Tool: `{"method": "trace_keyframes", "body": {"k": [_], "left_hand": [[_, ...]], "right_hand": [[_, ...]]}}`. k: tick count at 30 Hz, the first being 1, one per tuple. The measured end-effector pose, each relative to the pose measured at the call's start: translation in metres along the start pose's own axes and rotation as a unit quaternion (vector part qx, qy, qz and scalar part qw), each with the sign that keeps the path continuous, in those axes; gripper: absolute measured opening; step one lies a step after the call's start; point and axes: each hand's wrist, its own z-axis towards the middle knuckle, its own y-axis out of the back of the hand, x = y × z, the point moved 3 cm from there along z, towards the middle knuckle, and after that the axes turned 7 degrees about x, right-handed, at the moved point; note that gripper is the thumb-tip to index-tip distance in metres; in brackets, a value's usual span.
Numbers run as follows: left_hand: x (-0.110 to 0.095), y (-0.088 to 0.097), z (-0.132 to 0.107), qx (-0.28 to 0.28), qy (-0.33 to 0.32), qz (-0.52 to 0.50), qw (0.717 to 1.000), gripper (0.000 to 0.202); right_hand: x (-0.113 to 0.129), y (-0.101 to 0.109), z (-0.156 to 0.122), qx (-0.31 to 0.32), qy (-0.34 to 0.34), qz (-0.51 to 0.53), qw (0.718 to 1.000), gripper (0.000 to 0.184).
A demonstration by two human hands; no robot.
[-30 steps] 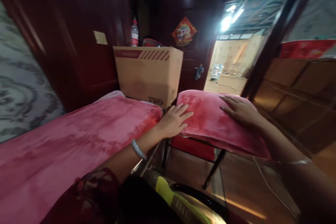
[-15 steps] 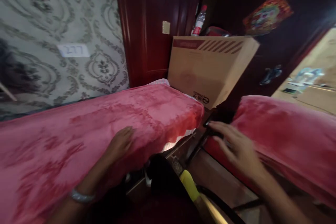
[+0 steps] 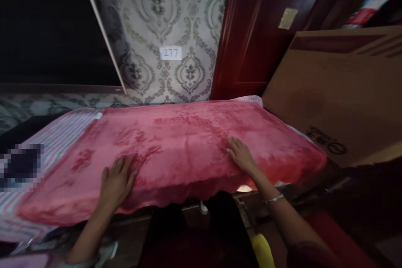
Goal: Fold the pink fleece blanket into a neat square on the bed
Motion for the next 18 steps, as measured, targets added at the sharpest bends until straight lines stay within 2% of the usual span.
{"method": "trace_keyframes", "body": {"k": [3,6,10,18], "left_hand": [[0.003,-0.003,-0.007,0.007,0.031,0.015,0.999,0.061],[0.0,-0.004,-0.01,0.003,0.046,0.021,0.999,0.056],[-0.004,-0.002,-0.015,0.011,0.062,-0.003,0.998,0.053],[-0.007,0.001,-0.025,0.036,0.084,-0.039,0.995,0.054]], "right_hand": [[-0.002,-0.022,0.007,0.041,-0.046,-0.049,0.997,0.058],[-0.008,-0.035,0.004,0.042,-0.049,-0.07,0.995,0.06],[-0.017,-0.042,0.001,0.022,-0.046,-0.07,0.996,0.064],[-0.027,-0.056,0.003,0.021,-0.039,-0.054,0.998,0.081]]}}
